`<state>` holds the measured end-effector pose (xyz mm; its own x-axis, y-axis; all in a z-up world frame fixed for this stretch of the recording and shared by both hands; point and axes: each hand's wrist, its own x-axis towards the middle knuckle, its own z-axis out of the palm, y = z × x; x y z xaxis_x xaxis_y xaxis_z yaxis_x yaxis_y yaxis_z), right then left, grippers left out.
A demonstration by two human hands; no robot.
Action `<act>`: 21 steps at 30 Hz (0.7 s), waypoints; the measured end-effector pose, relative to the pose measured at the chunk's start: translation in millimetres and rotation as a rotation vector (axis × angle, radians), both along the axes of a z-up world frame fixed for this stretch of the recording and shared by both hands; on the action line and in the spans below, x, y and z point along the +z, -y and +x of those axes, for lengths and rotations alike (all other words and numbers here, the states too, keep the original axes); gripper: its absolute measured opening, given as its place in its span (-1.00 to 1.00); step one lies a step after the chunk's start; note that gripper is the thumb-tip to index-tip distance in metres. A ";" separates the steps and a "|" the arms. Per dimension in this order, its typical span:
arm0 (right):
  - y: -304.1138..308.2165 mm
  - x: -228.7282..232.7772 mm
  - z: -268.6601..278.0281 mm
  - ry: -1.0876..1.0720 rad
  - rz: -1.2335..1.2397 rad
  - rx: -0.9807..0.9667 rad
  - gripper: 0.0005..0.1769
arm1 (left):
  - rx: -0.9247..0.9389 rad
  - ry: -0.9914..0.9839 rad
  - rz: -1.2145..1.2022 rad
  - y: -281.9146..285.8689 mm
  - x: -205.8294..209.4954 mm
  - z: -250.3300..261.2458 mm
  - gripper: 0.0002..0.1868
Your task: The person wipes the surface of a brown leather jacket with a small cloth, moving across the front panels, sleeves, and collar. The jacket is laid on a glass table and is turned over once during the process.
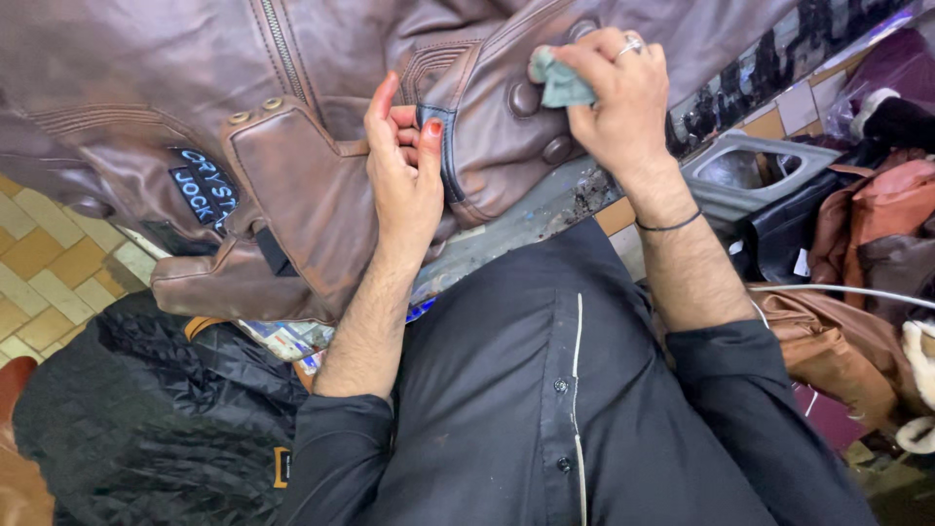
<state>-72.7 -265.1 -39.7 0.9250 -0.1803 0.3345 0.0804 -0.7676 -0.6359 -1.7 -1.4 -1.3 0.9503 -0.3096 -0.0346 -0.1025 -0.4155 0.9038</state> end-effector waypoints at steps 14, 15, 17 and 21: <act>-1.2 9.6 -23.1 -0.168 -0.188 -0.091 -0.50 | -0.033 0.080 0.061 0.4 4.2 -1.1 -0.50; -1.4 8.9 -23.9 -0.142 -0.133 -0.049 -0.48 | -0.062 0.109 0.100 0.5 7.3 -1.5 -0.57; -1.8 10.1 -24.1 -0.126 -0.125 -0.042 -0.47 | -0.112 0.199 0.196 2.8 15.4 -3.1 -0.69; -5.6 18.5 -23.0 -0.111 -0.040 -0.197 -0.48 | -0.172 0.326 0.379 8.6 30.5 -13.7 -0.53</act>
